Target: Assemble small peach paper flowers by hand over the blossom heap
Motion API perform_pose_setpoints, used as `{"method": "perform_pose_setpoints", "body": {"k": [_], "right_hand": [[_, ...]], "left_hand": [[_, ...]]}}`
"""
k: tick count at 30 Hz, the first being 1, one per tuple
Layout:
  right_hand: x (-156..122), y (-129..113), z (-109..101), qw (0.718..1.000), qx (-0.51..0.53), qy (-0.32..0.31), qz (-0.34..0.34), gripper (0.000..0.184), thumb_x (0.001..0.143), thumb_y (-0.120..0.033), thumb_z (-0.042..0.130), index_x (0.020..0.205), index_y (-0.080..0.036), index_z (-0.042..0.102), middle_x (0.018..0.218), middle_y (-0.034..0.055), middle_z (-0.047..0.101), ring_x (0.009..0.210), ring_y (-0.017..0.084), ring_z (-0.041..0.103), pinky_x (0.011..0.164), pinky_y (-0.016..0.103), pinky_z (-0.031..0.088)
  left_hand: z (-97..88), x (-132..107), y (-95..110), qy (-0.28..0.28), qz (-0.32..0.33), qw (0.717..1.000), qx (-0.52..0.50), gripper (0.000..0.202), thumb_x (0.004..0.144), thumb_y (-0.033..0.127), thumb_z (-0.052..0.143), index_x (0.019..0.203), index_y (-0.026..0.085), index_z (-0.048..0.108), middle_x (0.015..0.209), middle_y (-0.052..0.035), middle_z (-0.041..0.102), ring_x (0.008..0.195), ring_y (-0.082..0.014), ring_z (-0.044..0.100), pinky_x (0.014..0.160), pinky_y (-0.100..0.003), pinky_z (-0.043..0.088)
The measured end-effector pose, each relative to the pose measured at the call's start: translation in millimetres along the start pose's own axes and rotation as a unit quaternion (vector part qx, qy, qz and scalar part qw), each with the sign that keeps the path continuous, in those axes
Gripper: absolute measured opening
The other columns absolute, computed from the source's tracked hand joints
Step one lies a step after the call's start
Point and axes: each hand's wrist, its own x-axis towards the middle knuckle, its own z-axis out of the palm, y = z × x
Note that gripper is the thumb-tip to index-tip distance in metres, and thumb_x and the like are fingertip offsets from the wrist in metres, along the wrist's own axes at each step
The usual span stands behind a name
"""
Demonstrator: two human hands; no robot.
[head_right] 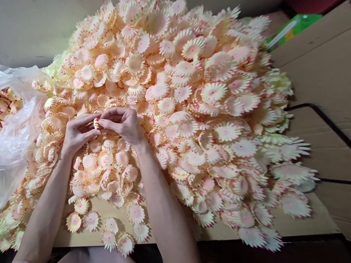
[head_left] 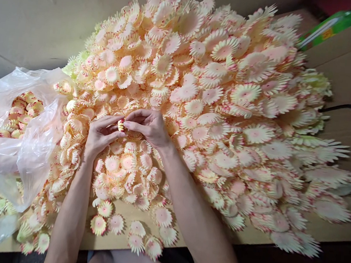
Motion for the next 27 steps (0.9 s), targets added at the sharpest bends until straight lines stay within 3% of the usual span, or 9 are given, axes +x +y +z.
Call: {"method": "perform_pose_setpoints", "body": {"k": [9,20,27], "right_hand": [[3.9,2.7,0.3,1.0,0.002,-0.003,0.022,0.027,0.059,-0.026,0.086,0.078,-0.012,0.072,0.077,0.0041,0.072,0.067,0.012,0.067,0.07,0.023,0.057],[3.3,-1.6,5.7,0.998,-0.044,0.048,0.007,0.031,0.057,-0.03,0.085,0.075,-0.012,0.069,0.075,0.004,0.071,0.063,0.01,0.063,0.063,0.021,0.055],[0.1,-21.0,12.6,0.996,-0.076,0.048,-0.028,0.028,0.057,-0.027,0.084,0.074,-0.011,0.068,0.074,0.0044,0.069,0.064,0.009,0.062,0.063,0.019,0.053]], "left_hand": [[1.0,0.6,1.2,0.004,0.002,1.0,-0.007,0.044,0.063,0.022,0.089,0.106,0.023,0.078,0.106,-0.0085,0.071,0.094,-0.0177,0.069,0.084,-0.027,0.058],[0.3,-2.6,2.2,0.078,0.006,0.996,-0.041,0.038,0.063,0.022,0.089,0.1,0.023,0.08,0.1,-0.0072,0.076,0.089,-0.0159,0.071,0.082,-0.023,0.057],[6.9,-3.4,8.9,0.114,0.029,0.991,-0.06,0.032,0.066,0.023,0.087,0.097,0.019,0.08,0.095,-0.0077,0.077,0.084,-0.0148,0.071,0.079,-0.022,0.058]]}}
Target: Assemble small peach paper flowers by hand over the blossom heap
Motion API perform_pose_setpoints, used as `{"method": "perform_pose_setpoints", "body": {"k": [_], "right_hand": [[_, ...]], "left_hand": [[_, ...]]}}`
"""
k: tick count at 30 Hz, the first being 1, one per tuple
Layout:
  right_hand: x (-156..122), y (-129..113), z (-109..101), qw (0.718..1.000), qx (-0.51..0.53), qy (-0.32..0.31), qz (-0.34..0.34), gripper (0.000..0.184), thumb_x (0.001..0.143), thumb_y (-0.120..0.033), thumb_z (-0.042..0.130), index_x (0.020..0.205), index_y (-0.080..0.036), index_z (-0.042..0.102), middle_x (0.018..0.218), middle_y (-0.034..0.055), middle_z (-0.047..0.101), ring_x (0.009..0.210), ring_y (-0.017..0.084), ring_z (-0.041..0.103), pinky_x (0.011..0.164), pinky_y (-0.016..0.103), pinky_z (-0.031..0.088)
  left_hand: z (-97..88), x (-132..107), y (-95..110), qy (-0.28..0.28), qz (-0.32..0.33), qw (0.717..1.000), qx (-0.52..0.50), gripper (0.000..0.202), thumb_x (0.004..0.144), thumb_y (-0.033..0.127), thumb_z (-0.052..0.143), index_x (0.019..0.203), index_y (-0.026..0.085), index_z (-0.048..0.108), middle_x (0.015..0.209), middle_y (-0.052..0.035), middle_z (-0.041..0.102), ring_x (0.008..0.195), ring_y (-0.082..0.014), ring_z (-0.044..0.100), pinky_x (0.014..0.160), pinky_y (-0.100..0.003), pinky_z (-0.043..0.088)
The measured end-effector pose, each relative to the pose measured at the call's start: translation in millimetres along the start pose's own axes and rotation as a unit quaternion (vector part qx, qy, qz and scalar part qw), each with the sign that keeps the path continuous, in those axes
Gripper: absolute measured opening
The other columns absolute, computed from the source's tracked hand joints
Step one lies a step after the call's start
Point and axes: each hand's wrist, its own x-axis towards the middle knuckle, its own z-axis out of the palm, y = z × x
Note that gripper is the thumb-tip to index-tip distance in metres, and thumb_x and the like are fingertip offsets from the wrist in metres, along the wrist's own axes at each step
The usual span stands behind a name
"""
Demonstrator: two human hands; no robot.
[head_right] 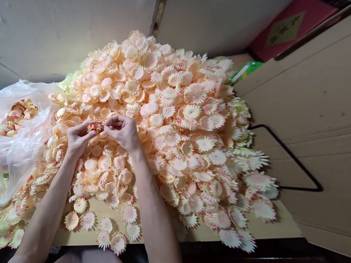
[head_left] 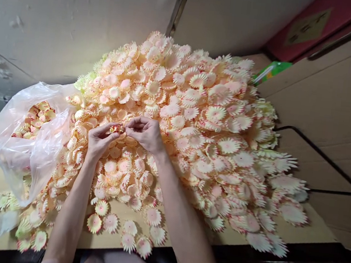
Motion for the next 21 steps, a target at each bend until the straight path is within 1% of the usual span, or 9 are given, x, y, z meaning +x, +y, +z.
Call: {"method": "perform_pose_setpoints", "body": {"k": [3,5,8,10,12,15,17,19,21], "right_hand": [[-2.2,-12.7,1.7,0.999,-0.027,-0.011,-0.033,0.027,0.061,-0.028,0.083,0.075,-0.012,0.067,0.075,0.0046,0.069,0.065,0.01,0.063,0.064,0.021,0.053],[-5.4,-21.3,1.6,0.998,-0.042,-0.015,-0.05,0.026,0.064,-0.029,0.082,0.077,-0.012,0.066,0.077,0.005,0.069,0.066,0.011,0.063,0.065,0.022,0.053],[-14.1,-34.8,0.4,0.997,-0.04,-0.026,-0.064,0.027,0.067,-0.03,0.082,0.08,-0.013,0.066,0.08,0.0052,0.07,0.071,0.013,0.065,0.069,0.024,0.055],[-22.9,-44.3,-0.1,0.997,-0.028,-0.039,-0.062,0.028,0.069,-0.032,0.082,0.084,-0.014,0.067,0.081,0.0048,0.07,0.073,0.013,0.066,0.07,0.023,0.055],[-33.9,-53.1,0.6,0.996,-0.026,-0.065,-0.052,0.026,0.073,-0.034,0.081,0.084,-0.014,0.069,0.078,0.0043,0.069,0.07,0.012,0.065,0.067,0.022,0.053],[-53.7,-61.1,3.6,0.989,-0.031,-0.14,-0.028,0.022,0.074,-0.031,0.082,0.08,-0.013,0.071,0.07,0.0035,0.068,0.061,0.01,0.061,0.057,0.02,0.048],[-68.5,-61.3,5.8,0.986,-0.011,-0.164,-0.013,0.019,0.072,-0.029,0.084,0.077,-0.014,0.072,0.068,0.0033,0.068,0.057,0.009,0.059,0.053,0.019,0.046],[-84.4,-58.5,7.2,0.982,0.025,-0.186,-0.001,0.018,0.072,-0.028,0.084,0.076,-0.014,0.073,0.067,0.0041,0.068,0.055,0.01,0.058,0.05,0.02,0.044],[-101.0,-54.8,8.3,0.978,0.06,-0.199,0.006,0.016,0.074,-0.028,0.082,0.075,-0.015,0.073,0.065,0.004,0.067,0.053,0.01,0.057,0.049,0.02,0.043]], "left_hand": [[3.9,-0.7,11.9,0.016,0.013,1.0,0.002,0.033,0.065,0.023,0.087,0.097,0.018,0.08,0.1,-0.0092,0.076,0.085,-0.0158,0.072,0.077,-0.023,0.059],[6.5,-1.8,23.1,0.01,0.021,1.0,0.014,0.038,0.061,0.024,0.09,0.098,0.018,0.08,0.101,-0.0102,0.076,0.085,-0.0174,0.072,0.076,-0.024,0.06],[9.3,-4.9,39.7,-0.022,0.025,0.999,0.024,0.046,0.056,0.024,0.092,0.1,0.017,0.079,0.101,-0.0103,0.076,0.087,-0.0202,0.073,0.08,-0.029,0.062],[9.8,-8.8,48.9,-0.043,0.03,0.998,0.032,0.046,0.059,0.024,0.091,0.103,0.018,0.079,0.103,-0.0103,0.076,0.091,-0.0216,0.073,0.083,-0.031,0.062],[9.6,-14.9,57.1,-0.066,0.048,0.995,0.055,0.044,0.062,0.023,0.089,0.105,0.019,0.079,0.104,-0.0105,0.076,0.093,-0.0221,0.073,0.085,-0.031,0.061],[9.8,-29.9,70.8,-0.104,0.086,0.985,0.111,0.042,0.066,0.021,0.087,0.107,0.02,0.078,0.102,-0.011,0.076,0.09,-0.0216,0.073,0.083,-0.029,0.06],[10.9,-44.6,80.5,-0.119,0.106,0.979,0.128,0.043,0.066,0.019,0.086,0.108,0.021,0.078,0.099,-0.0106,0.077,0.085,-0.0209,0.073,0.079,-0.027,0.06],[12.8,-63.3,88.4,-0.119,0.112,0.98,0.116,0.045,0.063,0.016,0.088,0.107,0.022,0.079,0.09,-0.0085,0.077,0.077,-0.0186,0.072,0.071,-0.024,0.058],[14.9,-85.4,91.9,-0.112,0.099,0.986,0.077,0.045,0.061,0.015,0.089,0.105,0.022,0.079,0.081,-0.0054,0.076,0.063,-0.0137,0.067,0.06,-0.02,0.054]]}}
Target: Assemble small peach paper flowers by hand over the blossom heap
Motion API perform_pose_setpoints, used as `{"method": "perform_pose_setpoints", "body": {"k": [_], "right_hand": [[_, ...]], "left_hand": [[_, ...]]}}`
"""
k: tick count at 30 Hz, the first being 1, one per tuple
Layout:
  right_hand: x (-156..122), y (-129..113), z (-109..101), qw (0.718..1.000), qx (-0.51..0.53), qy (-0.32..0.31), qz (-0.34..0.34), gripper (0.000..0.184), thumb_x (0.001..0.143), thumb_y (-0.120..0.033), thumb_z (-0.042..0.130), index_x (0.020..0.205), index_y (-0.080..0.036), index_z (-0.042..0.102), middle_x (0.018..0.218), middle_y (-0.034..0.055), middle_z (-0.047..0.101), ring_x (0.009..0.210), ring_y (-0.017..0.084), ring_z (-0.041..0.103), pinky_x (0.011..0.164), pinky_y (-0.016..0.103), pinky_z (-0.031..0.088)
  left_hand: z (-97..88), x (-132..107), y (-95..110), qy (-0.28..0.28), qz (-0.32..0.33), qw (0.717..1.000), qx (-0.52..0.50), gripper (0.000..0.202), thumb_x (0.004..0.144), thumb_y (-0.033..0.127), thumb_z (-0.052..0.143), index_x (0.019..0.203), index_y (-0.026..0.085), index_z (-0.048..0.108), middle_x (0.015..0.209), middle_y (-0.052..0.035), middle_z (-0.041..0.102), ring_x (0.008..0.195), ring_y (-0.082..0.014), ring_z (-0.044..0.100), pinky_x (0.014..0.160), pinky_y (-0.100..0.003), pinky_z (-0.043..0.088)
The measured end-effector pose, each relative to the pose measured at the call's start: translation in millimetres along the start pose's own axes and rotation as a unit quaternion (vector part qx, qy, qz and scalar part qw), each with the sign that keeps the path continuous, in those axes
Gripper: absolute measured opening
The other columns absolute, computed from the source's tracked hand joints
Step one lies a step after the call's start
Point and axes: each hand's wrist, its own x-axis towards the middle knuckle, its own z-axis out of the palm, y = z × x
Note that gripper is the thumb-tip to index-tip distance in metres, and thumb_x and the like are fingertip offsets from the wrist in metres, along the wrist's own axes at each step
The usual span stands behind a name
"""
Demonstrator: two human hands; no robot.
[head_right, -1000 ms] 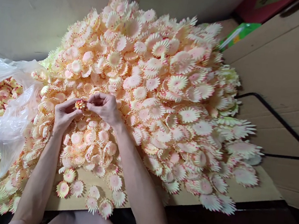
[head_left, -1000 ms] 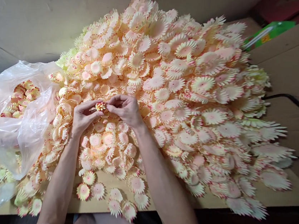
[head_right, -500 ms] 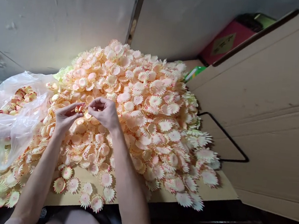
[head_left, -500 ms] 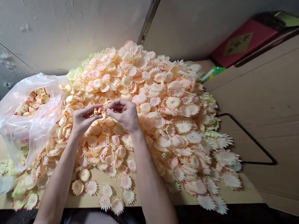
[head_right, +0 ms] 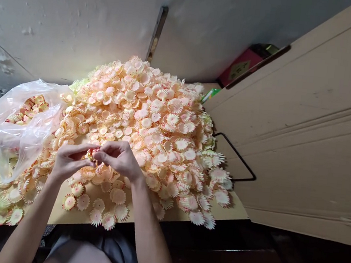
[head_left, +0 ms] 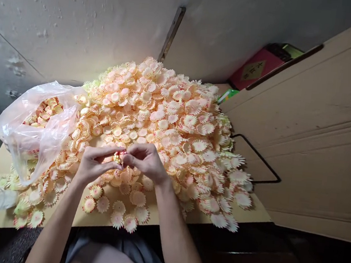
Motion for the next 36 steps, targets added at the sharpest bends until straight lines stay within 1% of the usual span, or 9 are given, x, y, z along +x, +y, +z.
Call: {"method": "perform_pose_setpoints", "body": {"k": [3,6,8,18,25,28,31,33,36], "right_hand": [[-22.7,3.9,11.9,1.0,0.017,-0.007,0.025,0.014,0.079,-0.027,0.078,0.075,-0.015,0.071,0.064,0.0026,0.065,0.054,0.008,0.056,0.051,0.019,0.043],[-42.8,4.0,26.2,0.997,-0.019,-0.008,0.069,0.015,0.082,-0.027,0.074,0.077,-0.016,0.066,0.068,0.0021,0.065,0.06,0.01,0.06,0.057,0.02,0.048],[-53.6,3.9,36.0,0.996,-0.061,-0.002,0.061,0.015,0.084,-0.027,0.072,0.078,-0.015,0.065,0.069,0.0023,0.064,0.063,0.011,0.061,0.062,0.021,0.05],[-79.5,16.3,72.0,0.968,-0.226,0.09,-0.054,0.016,0.093,-0.023,0.057,0.079,-0.015,0.058,0.071,0.0018,0.06,0.065,0.009,0.056,0.062,0.02,0.045],[-91.3,-2.2,94.9,0.921,-0.322,0.106,-0.191,0.009,0.089,-0.008,0.054,0.09,-0.016,0.054,0.079,0.0031,0.062,0.073,0.01,0.059,0.068,0.02,0.048],[-105.6,-5.0,89.0,0.93,-0.297,0.09,-0.197,0.012,0.088,-0.005,0.054,0.093,-0.016,0.055,0.084,0.0041,0.065,0.077,0.01,0.06,0.072,0.021,0.05],[-122.3,2.6,67.6,0.932,-0.311,0.057,-0.176,0.014,0.096,-0.028,0.057,0.088,-0.017,0.054,0.079,0.0037,0.063,0.077,0.012,0.06,0.075,0.025,0.052],[-131.7,12.1,52.7,0.875,-0.449,0.051,-0.176,0.032,0.093,-0.044,0.061,0.106,-0.016,0.059,0.108,0.0139,0.066,0.107,0.023,0.062,0.096,0.04,0.051],[-138.9,29.2,43.7,0.746,-0.656,0.044,-0.107,0.063,0.085,-0.048,0.07,0.139,-0.02,0.053,0.154,0.0212,0.035,0.145,0.04,0.03,0.11,0.061,0.037]], "left_hand": [[12.6,-34.4,3.9,0.065,-0.071,0.994,-0.051,0.039,0.063,0.015,0.087,0.101,0.024,0.08,0.068,-0.0015,0.072,0.05,-0.0089,0.059,0.048,-0.016,0.047],[29.1,-65.1,3.8,0.164,-0.127,0.966,-0.154,0.028,0.067,0.02,0.086,0.094,0.026,0.081,0.089,-0.0054,0.077,0.067,-0.0152,0.069,0.061,-0.022,0.057],[40.7,-78.7,6.4,0.226,-0.155,0.944,-0.183,0.023,0.069,0.02,0.084,0.092,0.025,0.081,0.088,-0.006,0.076,0.068,-0.0144,0.069,0.06,-0.02,0.057],[72.9,-86.8,40.1,0.445,-0.179,0.852,-0.211,0.025,0.065,0.026,0.088,0.087,0.021,0.08,0.079,-0.0072,0.075,0.061,-0.0113,0.069,0.059,-0.016,0.057],[71.7,-95.2,58.4,0.42,-0.166,0.869,-0.204,0.019,0.074,0.025,0.082,0.093,0.027,0.08,0.087,-0.0073,0.077,0.076,-0.0168,0.075,0.073,-0.021,0.06],[60.3,-108.3,61.2,0.296,-0.094,0.94,-0.145,0.028,0.075,0.023,0.081,0.101,0.032,0.079,0.091,-0.0043,0.077,0.084,-0.0181,0.075,0.086,-0.029,0.06],[44.1,-127.9,61.0,0.18,-0.069,0.981,-0.023,0.046,0.07,0.021,0.084,0.113,0.031,0.075,0.099,-0.005,0.077,0.094,-0.0186,0.074,0.093,-0.027,0.057],[33.5,-143.7,58.0,0.195,-0.09,0.976,0.024,0.049,0.07,0.02,0.085,0.116,0.031,0.074,0.104,-0.0049,0.076,0.097,-0.0185,0.074,0.091,-0.021,0.056],[21.4,-168.6,47.4,0.293,-0.142,0.943,0.062,0.043,0.07,0.016,0.083,0.11,0.03,0.077,0.103,-0.0032,0.076,0.096,-0.0172,0.074,0.086,-0.015,0.055]]}}
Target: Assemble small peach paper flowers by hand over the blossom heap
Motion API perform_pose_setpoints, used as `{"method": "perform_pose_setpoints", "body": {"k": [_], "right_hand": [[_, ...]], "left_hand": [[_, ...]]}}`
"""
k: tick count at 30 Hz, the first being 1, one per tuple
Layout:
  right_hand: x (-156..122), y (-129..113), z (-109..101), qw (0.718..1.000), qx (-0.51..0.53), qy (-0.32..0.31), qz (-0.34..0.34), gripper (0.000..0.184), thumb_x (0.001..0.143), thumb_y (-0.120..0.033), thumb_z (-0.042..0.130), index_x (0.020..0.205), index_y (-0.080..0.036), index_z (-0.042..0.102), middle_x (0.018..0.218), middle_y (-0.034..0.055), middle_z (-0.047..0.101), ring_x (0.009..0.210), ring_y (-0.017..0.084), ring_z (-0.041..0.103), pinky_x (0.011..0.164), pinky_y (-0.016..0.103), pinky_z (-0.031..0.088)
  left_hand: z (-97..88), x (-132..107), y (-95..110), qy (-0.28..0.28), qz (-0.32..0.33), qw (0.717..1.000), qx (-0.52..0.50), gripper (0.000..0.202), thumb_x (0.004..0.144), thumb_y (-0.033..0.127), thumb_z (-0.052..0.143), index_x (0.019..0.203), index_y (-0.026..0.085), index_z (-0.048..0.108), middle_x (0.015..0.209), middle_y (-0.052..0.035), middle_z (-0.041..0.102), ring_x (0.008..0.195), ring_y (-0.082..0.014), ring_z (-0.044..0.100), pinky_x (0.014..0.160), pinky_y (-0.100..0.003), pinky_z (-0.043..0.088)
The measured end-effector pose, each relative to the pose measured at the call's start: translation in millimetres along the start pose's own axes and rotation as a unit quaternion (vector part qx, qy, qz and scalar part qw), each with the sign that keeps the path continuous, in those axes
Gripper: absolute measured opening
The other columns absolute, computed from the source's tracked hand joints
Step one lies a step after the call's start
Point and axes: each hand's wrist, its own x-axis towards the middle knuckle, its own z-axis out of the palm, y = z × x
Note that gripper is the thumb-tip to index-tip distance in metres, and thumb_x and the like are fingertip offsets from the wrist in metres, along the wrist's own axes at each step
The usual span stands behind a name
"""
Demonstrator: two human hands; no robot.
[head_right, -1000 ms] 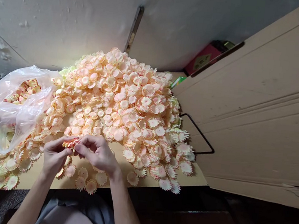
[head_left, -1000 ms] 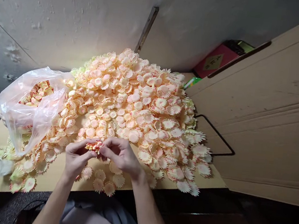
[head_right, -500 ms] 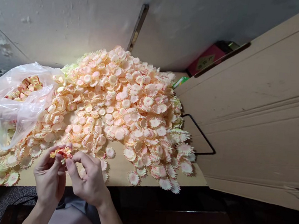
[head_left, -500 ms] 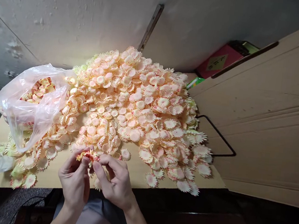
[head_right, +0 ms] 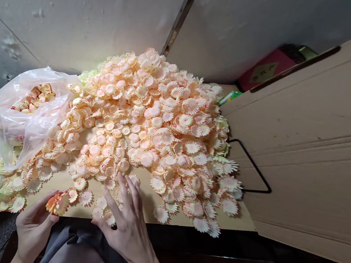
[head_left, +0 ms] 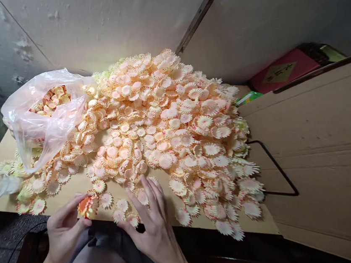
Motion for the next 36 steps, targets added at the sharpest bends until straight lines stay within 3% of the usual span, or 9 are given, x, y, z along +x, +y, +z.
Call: {"method": "perform_pose_setpoints", "body": {"k": [2,5,10,16,21,25,29,32,36], "right_hand": [[-0.3,-1.8,13.0,0.997,-0.058,-0.038,0.015,0.074,0.084,-0.05,0.069,0.15,-0.026,0.043,0.163,0.0192,0.016,0.15,0.044,0.017,0.112,0.068,0.028],[11.5,-5.9,35.7,0.992,-0.091,-0.079,0.029,0.089,0.083,-0.059,0.068,0.158,-0.03,0.029,0.165,0.0198,0.003,0.151,0.048,0.009,0.112,0.073,0.02],[54.4,12.1,63.0,0.987,-0.1,-0.119,0.033,0.076,0.094,-0.067,0.041,0.159,-0.038,0.016,0.166,0.0132,-0.004,0.153,0.044,0.005,0.116,0.072,0.009],[120.9,54.5,72.2,0.98,-0.099,-0.163,0.062,0.068,0.1,-0.056,0.038,0.159,-0.036,0.012,0.166,0.0093,-0.011,0.154,0.04,-0.005,0.12,0.066,0.003],[147.6,65.9,58.0,0.985,-0.078,-0.138,0.073,0.066,0.1,-0.06,0.03,0.159,-0.034,0.018,0.167,0.009,-0.003,0.154,0.038,-0.001,0.121,0.063,0.005],[119.8,58.4,21.8,0.997,-0.074,-0.014,0.028,0.067,0.101,-0.06,0.027,0.16,-0.029,0.02,0.167,0.008,0.006,0.155,0.032,0.005,0.122,0.061,0.008],[56.4,49.0,-3.6,0.996,-0.077,-0.045,0.002,0.093,0.089,-0.067,0.053,0.161,-0.02,0.018,0.166,0.0156,0.009,0.154,0.036,0.011,0.121,0.061,0.016],[12.7,49.7,3.3,0.988,-0.116,-0.105,0.011,0.1,0.081,-0.065,0.065,0.16,-0.021,0.022,0.165,0.0171,0.011,0.153,0.039,0.015,0.119,0.062,0.021],[-0.4,58.9,24.7,0.986,-0.154,-0.063,0.025,0.088,0.089,-0.059,0.06,0.159,-0.02,0.025,0.164,0.021,0.014,0.15,0.041,0.023,0.115,0.065,0.026]], "left_hand": [[-9.2,-6.7,-13.8,0.033,-0.065,0.997,0.011,0.04,0.068,0.015,0.084,0.106,0.026,0.078,0.103,-0.0051,0.076,0.091,-0.0182,0.075,0.082,-0.015,0.057],[-14.0,-12.4,-30.4,0.107,-0.127,0.986,-0.011,0.04,0.068,0.021,0.085,0.108,0.024,0.078,0.107,-0.0067,0.076,0.09,-0.0183,0.075,0.083,-0.018,0.058],[-7.0,-7.5,-39.1,0.167,-0.139,0.976,-0.025,0.041,0.066,0.024,0.087,0.106,0.022,0.078,0.107,-0.0056,0.076,0.089,-0.0155,0.074,0.081,-0.016,0.058],[-2.2,-5.4,-44.1,0.124,-0.093,0.988,0.009,0.043,0.068,0.018,0.085,0.109,0.02,0.076,0.105,-0.0069,0.076,0.088,-0.0194,0.075,0.079,-0.021,0.061],[-4.4,-5.8,-45.2,-0.042,0.028,0.995,0.088,0.042,0.076,0.009,0.075,0.117,0.018,0.069,0.117,-0.0126,0.07,0.109,-0.0243,0.069,0.091,-0.032,0.061],[1.7,1.7,-36.2,-0.167,0.15,0.948,0.226,0.049,0.081,0.005,0.068,0.127,0.017,0.057,0.118,-0.0139,0.065,0.113,-0.0203,0.064,0.091,-0.03,0.06],[16.7,10.8,-30.0,-0.225,0.236,0.889,0.323,0.044,0.083,0.008,0.066,0.125,0.016,0.056,0.112,-0.0116,0.07,0.108,-0.0229,0.061,0.094,-0.039,0.055],[25.9,15.3,-30.4,-0.221,0.255,0.862,0.379,0.043,0.084,0.012,0.065,0.125,0.017,0.058,0.114,-0.0096,0.071,0.105,-0.0256,0.058,0.092,-0.043,0.049],[29.5,20.6,-29.0,-0.22,0.25,0.841,0.425,0.042,0.085,0.017,0.064,0.127,0.015,0.059,0.123,-0.0114,0.068,0.111,-0.0295,0.055,0.094,-0.046,0.047]]}}
